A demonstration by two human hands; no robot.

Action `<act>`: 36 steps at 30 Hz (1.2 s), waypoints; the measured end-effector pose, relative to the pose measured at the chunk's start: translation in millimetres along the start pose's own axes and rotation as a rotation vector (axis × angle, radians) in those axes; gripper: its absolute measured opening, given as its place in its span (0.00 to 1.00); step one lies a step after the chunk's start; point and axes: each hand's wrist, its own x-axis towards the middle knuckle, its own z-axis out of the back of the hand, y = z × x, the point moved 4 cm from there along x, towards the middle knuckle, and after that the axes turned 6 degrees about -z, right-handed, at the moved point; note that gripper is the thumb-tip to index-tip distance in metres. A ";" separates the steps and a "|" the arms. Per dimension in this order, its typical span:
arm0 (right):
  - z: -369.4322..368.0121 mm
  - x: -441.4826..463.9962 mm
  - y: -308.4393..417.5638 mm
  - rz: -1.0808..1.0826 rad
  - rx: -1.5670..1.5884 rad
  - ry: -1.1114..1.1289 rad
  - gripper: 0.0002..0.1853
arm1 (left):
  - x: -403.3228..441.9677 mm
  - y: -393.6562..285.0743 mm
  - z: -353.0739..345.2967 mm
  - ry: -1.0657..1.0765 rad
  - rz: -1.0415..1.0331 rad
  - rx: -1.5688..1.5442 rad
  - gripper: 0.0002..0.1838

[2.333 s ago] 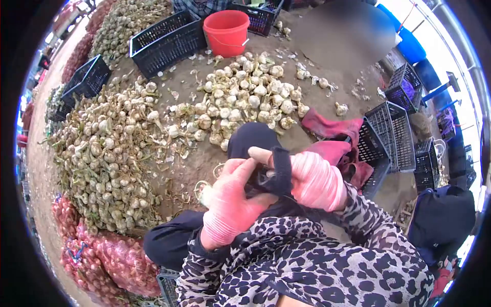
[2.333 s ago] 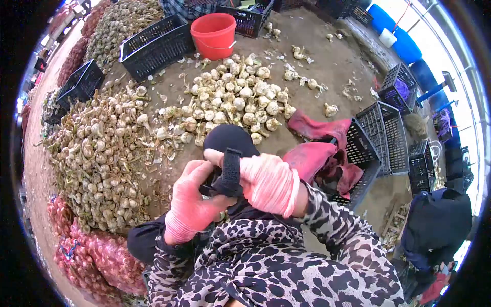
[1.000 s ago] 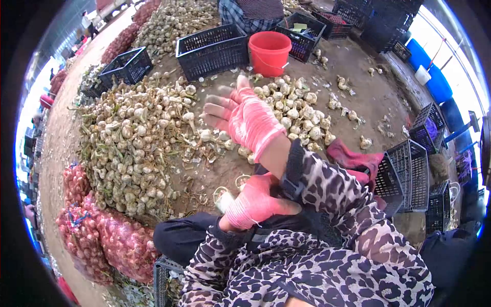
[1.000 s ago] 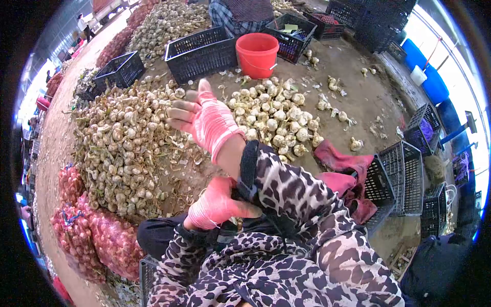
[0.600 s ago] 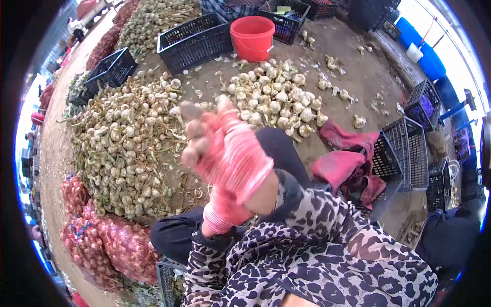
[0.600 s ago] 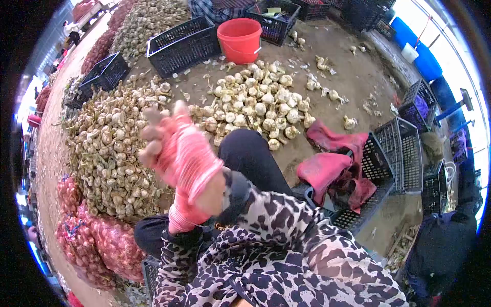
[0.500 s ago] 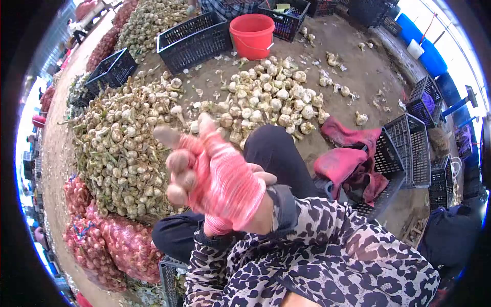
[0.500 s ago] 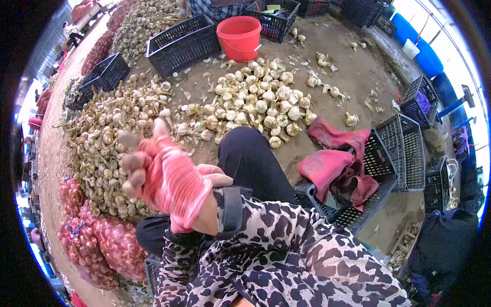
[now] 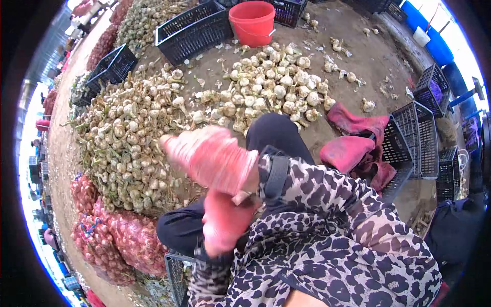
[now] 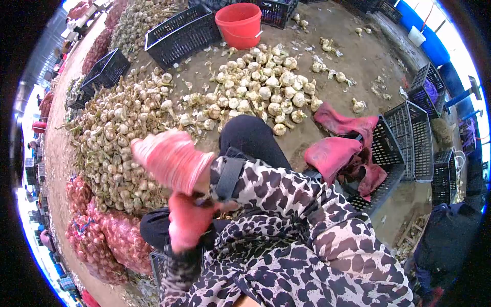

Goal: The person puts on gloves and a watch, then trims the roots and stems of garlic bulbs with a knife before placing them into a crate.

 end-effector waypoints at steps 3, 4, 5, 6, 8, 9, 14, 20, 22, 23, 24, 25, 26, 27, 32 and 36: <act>-17.1 8.6 -35.9 -0.226 -0.015 0.157 0.07 | -18.7 -40.5 15.7 -0.485 -0.530 0.187 0.11; -32.9 9.1 -46.7 -0.286 -0.055 0.217 0.06 | -19.6 -51.2 8.9 -0.482 -0.628 0.253 0.13; -45.3 9.1 -54.1 -0.344 -0.097 0.275 0.05 | -12.6 -57.2 1.2 -0.399 -0.613 0.304 0.15; -43.7 7.1 -47.8 -0.365 -0.265 0.250 0.06 | -4.5 -62.2 -4.7 -0.318 -0.599 0.352 0.16; -47.8 5.7 -53.7 -0.461 -0.182 0.597 0.11 | 6.2 -51.7 -18.6 -0.296 -0.593 0.486 0.16; -55.0 3.0 -62.6 -0.531 -0.193 0.655 0.12 | 7.9 -52.3 -20.4 -0.283 -0.588 0.535 0.16; -71.0 -8.8 -71.8 -0.474 -0.150 0.603 0.11 | 13.0 -46.1 -23.5 -0.220 -0.560 0.578 0.17; -91.2 -20.9 -69.3 -0.412 -0.161 0.453 0.07 | 23.1 -8.3 -12.4 -0.005 -0.048 -0.264 0.09; -95.4 -25.1 -64.8 -0.370 -0.184 0.463 0.07 | 17.6 -3.5 -13.5 0.167 0.291 -0.681 0.11; -97.5 -24.4 -64.6 -0.366 -0.183 0.468 0.07 | 15.6 9.2 -20.3 0.307 0.333 -0.995 0.15; -101.4 -20.9 -68.3 -0.401 -0.148 0.529 0.08 | 11.2 9.0 -22.1 0.302 0.332 -0.995 0.15; -105.3 -16.5 -71.8 -0.437 -0.113 0.588 0.09 | 5.8 5.6 -27.2 0.326 0.330 -1.046 0.18; -108.9 -13.5 -74.2 -0.471 -0.078 0.648 0.11 | 1.2 0.8 -32.6 0.349 0.326 -1.098 0.22; -107.8 -9.8 -74.2 -0.521 0.003 0.618 0.11 | -5.1 -7.7 -37.4 0.408 0.358 -1.144 0.26; -61.1 -7.1 -55.3 -0.722 1.085 0.211 0.12 | -11.5 -40.3 -30.1 0.476 0.220 -1.079 0.26; 2.8 10.5 -54.1 -0.682 1.933 -0.176 0.11 | -19.7 -26.5 -13.4 0.417 -0.245 -0.255 0.23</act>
